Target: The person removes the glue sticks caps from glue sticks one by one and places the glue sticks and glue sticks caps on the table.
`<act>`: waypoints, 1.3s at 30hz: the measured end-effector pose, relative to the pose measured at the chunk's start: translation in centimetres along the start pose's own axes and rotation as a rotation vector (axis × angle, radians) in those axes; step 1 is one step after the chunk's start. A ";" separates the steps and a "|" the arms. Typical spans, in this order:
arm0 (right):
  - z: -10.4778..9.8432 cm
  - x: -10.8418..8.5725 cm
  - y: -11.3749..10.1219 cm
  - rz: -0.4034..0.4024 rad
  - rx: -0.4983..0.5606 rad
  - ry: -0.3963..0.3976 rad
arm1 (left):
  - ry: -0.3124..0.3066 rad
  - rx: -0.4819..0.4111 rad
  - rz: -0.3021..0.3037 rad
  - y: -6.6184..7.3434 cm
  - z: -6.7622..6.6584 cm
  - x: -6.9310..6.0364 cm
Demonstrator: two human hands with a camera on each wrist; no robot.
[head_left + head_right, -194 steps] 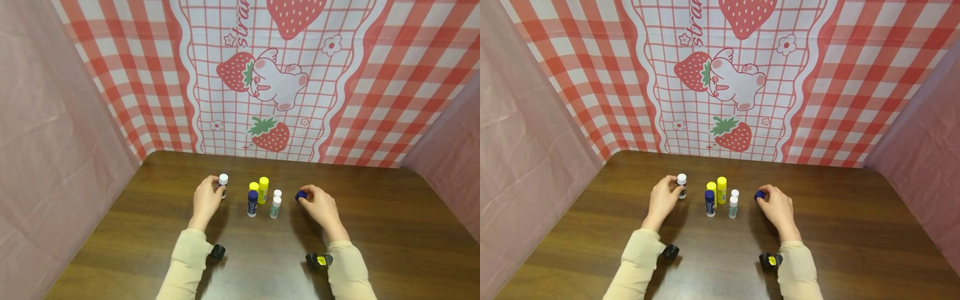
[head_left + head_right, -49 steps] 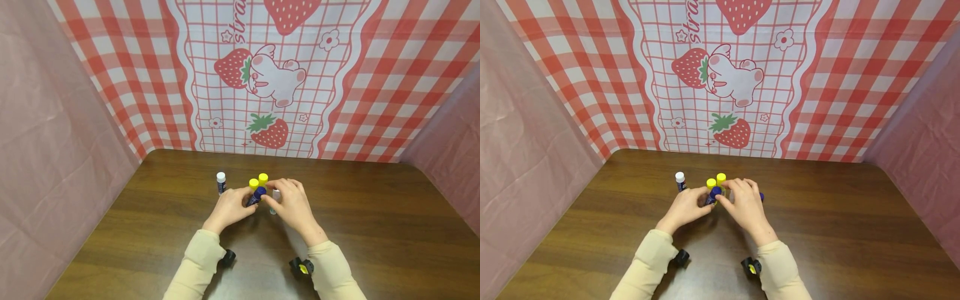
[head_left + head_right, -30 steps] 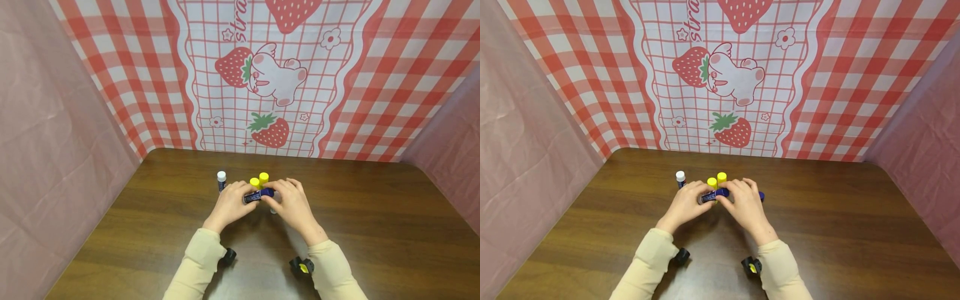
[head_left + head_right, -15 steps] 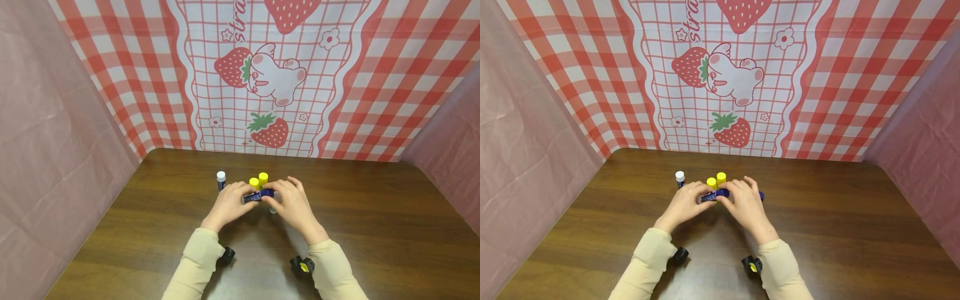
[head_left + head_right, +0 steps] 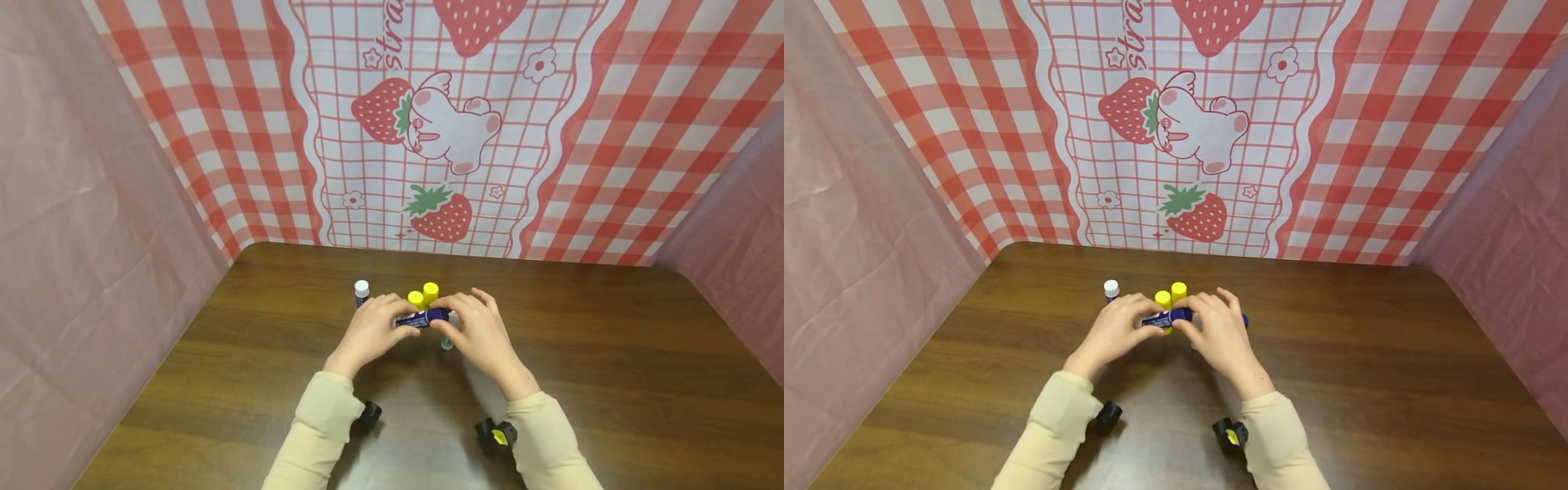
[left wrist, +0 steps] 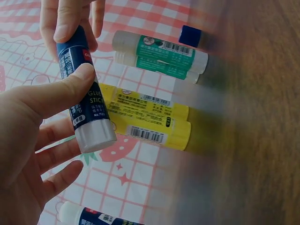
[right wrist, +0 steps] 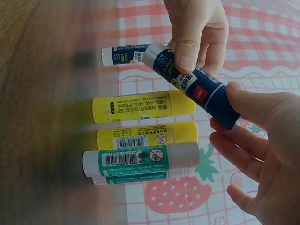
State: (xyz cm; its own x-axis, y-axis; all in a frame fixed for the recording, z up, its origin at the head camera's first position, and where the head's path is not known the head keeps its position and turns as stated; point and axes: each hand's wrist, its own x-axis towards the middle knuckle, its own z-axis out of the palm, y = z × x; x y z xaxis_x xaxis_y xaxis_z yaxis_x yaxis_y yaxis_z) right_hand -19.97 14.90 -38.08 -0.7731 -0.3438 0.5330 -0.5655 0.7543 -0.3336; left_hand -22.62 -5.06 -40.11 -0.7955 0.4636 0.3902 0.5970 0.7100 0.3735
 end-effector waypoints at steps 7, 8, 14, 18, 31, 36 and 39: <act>-0.3 0.0 -0.1 0.001 0.024 0.008 | 0.029 0.022 0.028 0.0 -0.4 0.0; -0.3 0.0 -0.1 0.001 0.024 0.009 | 0.032 0.026 0.029 0.0 -0.5 0.0; -0.4 0.1 0.0 0.004 0.031 0.020 | 0.051 0.030 0.058 -0.1 -0.8 0.1; -0.6 0.2 0.1 0.017 0.045 0.010 | 0.070 0.054 0.075 -0.1 -1.0 0.1; -0.9 0.2 0.3 0.034 0.091 0.008 | 0.058 0.118 0.073 0.4 -1.7 0.0; -0.8 0.4 -0.1 0.044 0.153 0.033 | 0.100 0.139 0.078 0.9 -2.1 -0.2; -0.8 0.5 -0.3 0.045 0.177 0.042 | 0.110 0.137 0.084 1.0 -2.0 -0.1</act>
State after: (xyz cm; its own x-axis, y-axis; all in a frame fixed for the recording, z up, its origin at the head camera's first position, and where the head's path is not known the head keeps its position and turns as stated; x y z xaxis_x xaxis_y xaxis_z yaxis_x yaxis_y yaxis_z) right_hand -19.94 14.98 -37.11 -0.7882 -0.2856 0.5451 -0.5751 0.6571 -0.4872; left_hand -21.69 -5.47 -38.11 -0.7230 0.4689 0.5073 0.6351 0.7402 0.2209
